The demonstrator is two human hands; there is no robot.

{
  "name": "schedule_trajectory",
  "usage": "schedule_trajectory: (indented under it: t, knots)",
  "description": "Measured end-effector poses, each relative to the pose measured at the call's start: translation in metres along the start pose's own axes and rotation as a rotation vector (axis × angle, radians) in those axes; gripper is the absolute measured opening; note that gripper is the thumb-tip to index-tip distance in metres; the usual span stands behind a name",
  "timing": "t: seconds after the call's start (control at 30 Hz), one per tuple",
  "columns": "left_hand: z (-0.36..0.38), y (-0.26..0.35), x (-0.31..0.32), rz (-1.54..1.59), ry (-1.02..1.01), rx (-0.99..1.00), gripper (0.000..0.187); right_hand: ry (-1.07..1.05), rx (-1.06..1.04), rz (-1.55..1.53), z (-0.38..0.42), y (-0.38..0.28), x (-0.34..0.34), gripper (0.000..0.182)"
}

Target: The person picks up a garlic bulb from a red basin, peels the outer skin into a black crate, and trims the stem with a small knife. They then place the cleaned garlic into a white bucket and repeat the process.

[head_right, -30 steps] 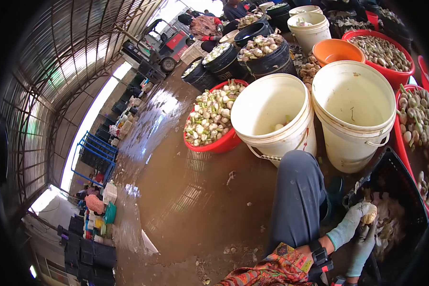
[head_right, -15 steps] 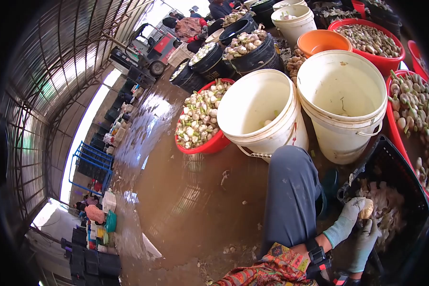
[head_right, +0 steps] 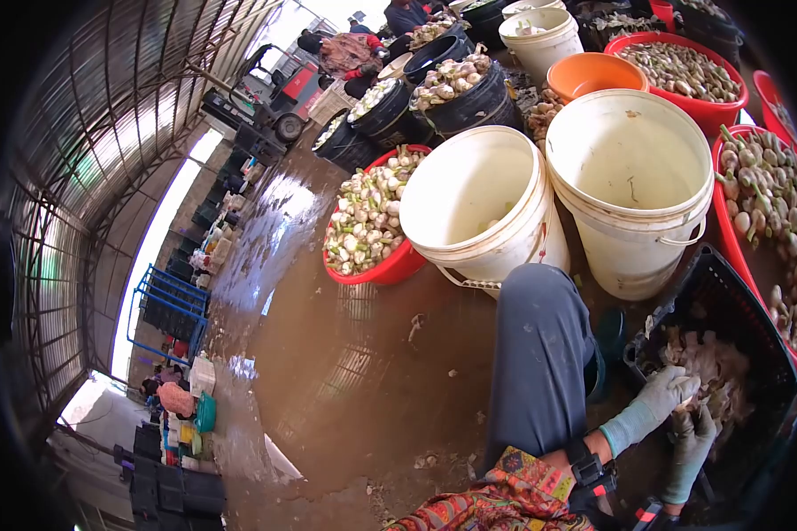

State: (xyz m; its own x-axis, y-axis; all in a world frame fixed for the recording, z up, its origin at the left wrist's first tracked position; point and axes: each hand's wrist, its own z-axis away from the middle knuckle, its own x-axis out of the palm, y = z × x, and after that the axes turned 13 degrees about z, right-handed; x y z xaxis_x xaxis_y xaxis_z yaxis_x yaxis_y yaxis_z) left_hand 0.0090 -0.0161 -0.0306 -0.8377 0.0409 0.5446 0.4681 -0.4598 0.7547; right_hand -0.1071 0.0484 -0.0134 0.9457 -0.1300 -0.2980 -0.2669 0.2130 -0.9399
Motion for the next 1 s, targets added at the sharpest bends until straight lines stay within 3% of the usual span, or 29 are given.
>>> schedule_trajectory:
  t: [0.03,0.07,0.13,0.17,0.27,0.33,0.43,0.47,0.5,0.53,0.57,0.63,0.67,0.7,0.8,0.87,0.9,0.93,1.0]
  knots:
    - [-0.001,-0.005,-0.001,-0.125,-0.015,0.077,0.021,-0.041,-0.007,-0.011,0.002,-0.004,-0.002,0.029]
    - [-0.004,-0.01,-0.002,-0.054,-0.041,0.072,0.015,-0.036,-0.004,-0.01,0.003,-0.003,-0.002,0.029]
    - [0.003,-0.002,0.002,0.022,-0.119,0.058,0.016,0.018,0.185,-0.425,0.004,0.0,0.001,0.029]
    - [0.006,0.002,0.003,0.096,-0.194,0.048,0.017,-0.107,0.181,-0.573,0.003,-0.001,-0.006,0.028]
    - [0.019,0.044,0.007,-0.124,-0.247,0.038,0.03,0.096,0.254,-0.519,0.012,-0.012,-0.001,0.027]
    - [0.018,0.037,0.0,-0.213,-0.247,0.075,0.038,0.133,0.41,-0.771,0.009,0.004,0.0,0.029]
    - [0.017,0.039,0.0,-0.064,-0.239,-0.115,0.04,0.005,0.238,-0.791,0.002,0.03,-0.01,0.032]
    - [0.016,0.041,0.001,-0.068,-0.242,-0.13,0.04,0.036,0.142,-0.504,-0.002,0.027,-0.007,0.033]
    - [0.017,0.039,0.003,-0.368,-0.17,0.061,0.039,0.06,0.057,-0.211,-0.002,0.013,-0.005,0.035]
    - [0.018,0.039,0.007,-0.661,-0.107,0.252,0.039,0.114,0.135,-0.188,-0.007,0.036,-0.005,0.04]
    - [0.018,0.04,0.003,-0.379,-0.097,0.138,0.042,0.192,0.11,0.055,-0.01,0.059,-0.007,0.041]
    - [0.025,0.058,0.008,-0.484,-0.046,0.048,0.042,0.104,0.23,-0.015,-0.007,0.043,-0.006,0.037]
    - [0.026,0.053,0.009,-0.525,-0.042,0.0,0.04,0.104,0.04,0.067,-0.004,0.03,-0.002,0.032]
    - [0.025,0.052,0.012,-0.579,-0.021,-0.015,0.034,0.084,-0.051,0.318,0.0,-0.028,-0.008,0.026]
    - [0.017,0.043,-0.003,-0.363,-0.057,-0.05,0.026,-0.002,0.167,-0.029,-0.003,-0.021,-0.008,0.025]
    - [0.01,0.036,-0.011,-0.256,-0.03,-0.067,0.025,0.167,0.073,0.017,-0.005,0.007,0.004,0.027]
    - [0.011,0.035,-0.008,-0.152,-0.026,-0.082,0.026,0.104,0.106,-0.059,-0.009,0.0,-0.001,0.029]
    - [0.006,0.03,-0.023,-0.112,-0.075,-0.142,0.038,0.148,0.102,-0.1,-0.011,0.003,0.002,0.029]
    - [0.0,0.023,-0.03,0.002,-0.147,-0.159,0.041,0.304,0.034,-0.132,-0.019,0.022,0.013,0.028]
